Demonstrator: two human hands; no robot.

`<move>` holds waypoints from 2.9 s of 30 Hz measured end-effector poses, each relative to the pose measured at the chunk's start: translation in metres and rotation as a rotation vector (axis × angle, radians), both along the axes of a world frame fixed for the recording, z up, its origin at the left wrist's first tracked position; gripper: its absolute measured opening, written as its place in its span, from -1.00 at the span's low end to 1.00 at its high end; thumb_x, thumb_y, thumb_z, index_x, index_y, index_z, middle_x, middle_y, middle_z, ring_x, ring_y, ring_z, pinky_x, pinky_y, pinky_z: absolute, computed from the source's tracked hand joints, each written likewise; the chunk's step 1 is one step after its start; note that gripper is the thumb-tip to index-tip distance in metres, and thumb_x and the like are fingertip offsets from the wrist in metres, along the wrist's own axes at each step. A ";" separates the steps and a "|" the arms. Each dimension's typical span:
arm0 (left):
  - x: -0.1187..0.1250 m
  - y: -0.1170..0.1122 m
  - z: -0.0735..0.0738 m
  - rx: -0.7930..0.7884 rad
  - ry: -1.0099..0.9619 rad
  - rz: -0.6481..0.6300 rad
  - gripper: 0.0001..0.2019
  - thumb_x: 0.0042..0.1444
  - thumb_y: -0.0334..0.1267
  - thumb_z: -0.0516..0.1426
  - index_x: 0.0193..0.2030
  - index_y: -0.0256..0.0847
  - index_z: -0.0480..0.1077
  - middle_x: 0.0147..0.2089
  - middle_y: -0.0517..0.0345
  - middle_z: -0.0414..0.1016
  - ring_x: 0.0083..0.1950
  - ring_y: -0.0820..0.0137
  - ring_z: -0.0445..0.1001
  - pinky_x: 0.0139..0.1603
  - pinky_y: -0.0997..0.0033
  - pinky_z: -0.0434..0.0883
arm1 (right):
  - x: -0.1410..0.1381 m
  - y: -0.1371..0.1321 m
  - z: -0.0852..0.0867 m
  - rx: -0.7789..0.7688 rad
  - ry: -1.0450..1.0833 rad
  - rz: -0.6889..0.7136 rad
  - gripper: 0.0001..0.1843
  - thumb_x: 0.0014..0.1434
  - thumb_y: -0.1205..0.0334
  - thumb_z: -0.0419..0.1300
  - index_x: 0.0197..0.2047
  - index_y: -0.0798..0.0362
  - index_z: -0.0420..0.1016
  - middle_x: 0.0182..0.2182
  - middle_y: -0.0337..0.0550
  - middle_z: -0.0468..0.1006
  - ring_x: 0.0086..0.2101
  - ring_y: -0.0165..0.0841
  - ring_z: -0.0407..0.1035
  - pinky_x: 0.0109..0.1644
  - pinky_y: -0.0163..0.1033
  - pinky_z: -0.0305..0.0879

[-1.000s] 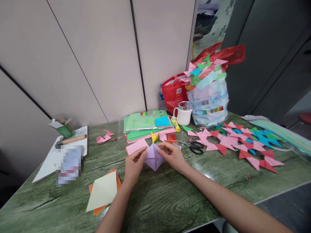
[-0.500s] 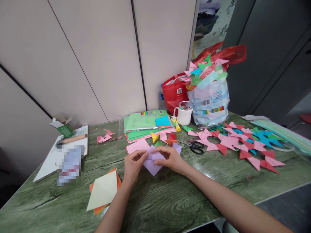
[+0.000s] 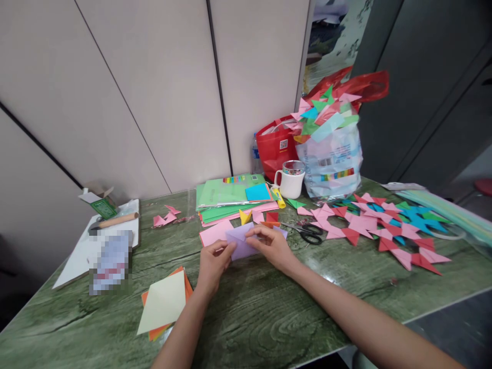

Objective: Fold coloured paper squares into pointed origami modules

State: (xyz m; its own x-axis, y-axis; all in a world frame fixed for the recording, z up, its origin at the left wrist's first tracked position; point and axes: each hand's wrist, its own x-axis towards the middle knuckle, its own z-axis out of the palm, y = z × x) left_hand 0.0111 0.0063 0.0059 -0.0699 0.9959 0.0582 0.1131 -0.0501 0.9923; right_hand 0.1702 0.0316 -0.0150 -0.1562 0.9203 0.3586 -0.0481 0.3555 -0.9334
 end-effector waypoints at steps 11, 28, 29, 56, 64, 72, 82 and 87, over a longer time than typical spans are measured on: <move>0.003 -0.006 -0.010 0.228 0.248 0.001 -0.77 -0.06 -0.18 0.16 -0.26 -0.18 0.55 -0.73 0.25 0.39 -0.78 0.55 0.17 -0.73 0.54 0.16 | 0.007 -0.008 0.008 0.471 -0.328 -0.356 -0.90 0.07 0.29 0.17 -0.31 -0.02 0.50 -0.30 -0.10 0.37 -0.38 -0.34 0.29 -0.29 -0.20 0.28; 0.000 -0.005 0.000 0.301 0.122 0.053 -0.83 -0.25 -0.38 0.25 -0.41 -0.12 0.57 -0.43 0.16 0.60 -0.43 0.38 0.50 -0.38 0.48 0.43 | 0.003 -0.008 0.008 0.389 -0.011 -0.044 -0.86 0.00 0.39 0.22 -0.34 0.01 0.53 -0.03 -0.05 0.24 -0.17 -0.32 0.36 -0.06 -0.17 0.29; 0.001 -0.005 0.001 0.299 0.124 0.054 -0.83 -0.26 -0.38 0.26 -0.43 -0.12 0.57 -0.44 0.16 0.59 -0.44 0.38 0.50 -0.38 0.48 0.43 | 0.003 -0.007 0.007 0.362 0.013 -0.031 -0.89 -0.01 0.38 0.23 -0.37 0.01 0.54 -0.02 -0.05 0.24 -0.17 -0.32 0.36 -0.06 -0.17 0.28; 0.009 -0.003 -0.016 0.131 -0.230 0.075 -0.77 -0.23 -0.30 0.29 -0.34 -0.26 0.54 -0.39 0.08 0.58 -0.37 0.31 0.54 -0.23 0.31 0.47 | -0.010 -0.009 0.000 -0.167 0.255 -0.003 -0.71 -0.24 0.16 0.37 -0.51 0.09 0.37 -0.58 -0.29 0.42 -0.53 -0.45 0.32 -0.41 -0.33 0.28; 0.012 -0.005 -0.011 0.120 -0.323 0.081 -0.83 -0.25 -0.32 0.29 -0.43 -0.27 0.53 -0.44 0.12 0.58 -0.40 0.31 0.54 -0.23 0.23 0.52 | -0.012 -0.010 -0.003 -0.190 0.254 0.010 -0.67 -0.21 0.11 0.36 -0.51 0.07 0.30 -0.63 -0.32 0.37 -0.58 -0.46 0.30 -0.47 -0.32 0.27; 0.013 -0.005 -0.011 0.115 -0.318 0.101 -0.86 -0.26 -0.34 0.29 -0.46 -0.26 0.52 -0.47 0.16 0.58 -0.43 0.32 0.55 -0.27 0.27 0.53 | -0.014 -0.010 -0.002 -0.265 0.332 0.007 -0.48 -0.24 0.16 0.37 -0.29 0.00 0.12 -0.59 -0.39 0.41 -0.61 -0.47 0.33 -0.50 -0.34 0.33; 0.012 -0.007 -0.008 0.130 -0.164 0.067 -0.89 -0.23 -0.33 0.27 -0.47 -0.27 0.53 -0.47 0.13 0.57 -0.42 0.32 0.54 -0.30 0.31 0.52 | -0.014 -0.009 -0.003 -0.306 0.260 0.078 -0.63 -0.21 0.15 0.33 -0.34 0.06 0.32 -0.50 -0.29 0.46 -0.54 -0.43 0.34 -0.51 -0.32 0.34; 0.011 -0.008 -0.004 0.158 0.003 0.019 -0.90 -0.18 -0.33 0.24 -0.44 -0.23 0.55 -0.38 0.08 0.60 -0.33 0.27 0.55 -0.21 0.30 0.49 | -0.013 -0.008 -0.004 -0.312 0.239 0.040 -0.67 -0.21 0.11 0.33 -0.44 0.08 0.33 -0.59 -0.33 0.40 -0.61 -0.46 0.27 -0.57 -0.34 0.28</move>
